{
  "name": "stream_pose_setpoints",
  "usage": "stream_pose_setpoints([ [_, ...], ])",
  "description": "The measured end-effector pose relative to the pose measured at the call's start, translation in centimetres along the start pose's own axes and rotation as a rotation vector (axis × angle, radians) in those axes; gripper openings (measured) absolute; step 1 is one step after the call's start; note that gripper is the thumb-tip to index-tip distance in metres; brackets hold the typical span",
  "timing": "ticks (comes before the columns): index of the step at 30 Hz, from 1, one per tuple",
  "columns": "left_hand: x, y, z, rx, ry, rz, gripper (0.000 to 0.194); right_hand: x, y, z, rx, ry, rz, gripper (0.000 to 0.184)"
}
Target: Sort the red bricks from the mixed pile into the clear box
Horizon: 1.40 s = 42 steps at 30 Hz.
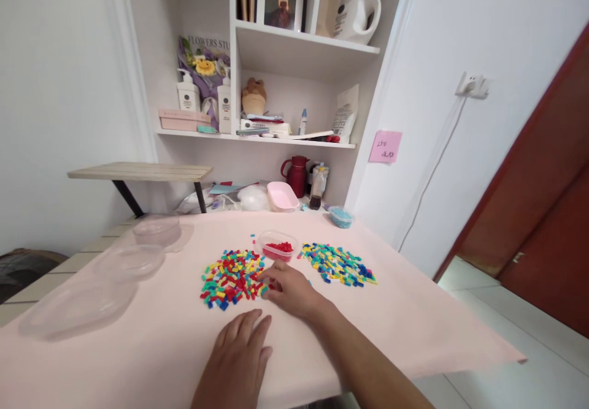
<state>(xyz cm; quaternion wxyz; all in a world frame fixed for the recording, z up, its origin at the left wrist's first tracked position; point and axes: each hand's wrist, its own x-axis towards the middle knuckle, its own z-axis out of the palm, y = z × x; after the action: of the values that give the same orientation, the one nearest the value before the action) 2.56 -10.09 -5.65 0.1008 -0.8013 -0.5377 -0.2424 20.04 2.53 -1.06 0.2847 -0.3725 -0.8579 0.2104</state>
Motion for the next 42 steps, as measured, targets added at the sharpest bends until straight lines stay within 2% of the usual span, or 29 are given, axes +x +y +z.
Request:
stream_pose_setpoints([
  [5, -0.1, -0.2, 0.2, -0.008, -0.019, -0.020, 0.042, 0.3, 0.3, -0.2, 0.062, 0.159, 0.005, 0.031],
  [8, 0.0, -0.2, 0.1, -0.010, -0.026, -0.015, 0.042, 0.3, 0.8, -0.8, 0.058, 0.196, 0.007, 0.027],
  [14, 0.5, 0.3, -0.8, 0.007, -0.114, -0.034, 0.042, -0.1, 0.9, -1.3, 0.064, 0.069, 0.034, 0.031],
  [18, 0.6, 0.5, -1.0, 0.027, -0.125, -0.041, 0.040, -0.1, 1.1, -1.0, 0.058, 0.024, 0.031, 0.027],
  [27, 0.5, 0.1, -0.5, 0.066, -0.069, 0.002, 0.039, 0.1, 0.9, -1.1, 0.079, 0.009, 0.093, 0.016],
  [37, 0.3, -0.3, 0.1, 0.063, -0.010, 0.026, 0.042, 0.1, 0.6, -1.3, 0.167, 0.029, 0.101, 0.011],
  [42, 0.7, 0.1, -0.6, 0.072, -0.084, 0.000, 0.041, 0.3, 0.3, -1.4, 0.288, 0.100, 0.098, 0.012],
])
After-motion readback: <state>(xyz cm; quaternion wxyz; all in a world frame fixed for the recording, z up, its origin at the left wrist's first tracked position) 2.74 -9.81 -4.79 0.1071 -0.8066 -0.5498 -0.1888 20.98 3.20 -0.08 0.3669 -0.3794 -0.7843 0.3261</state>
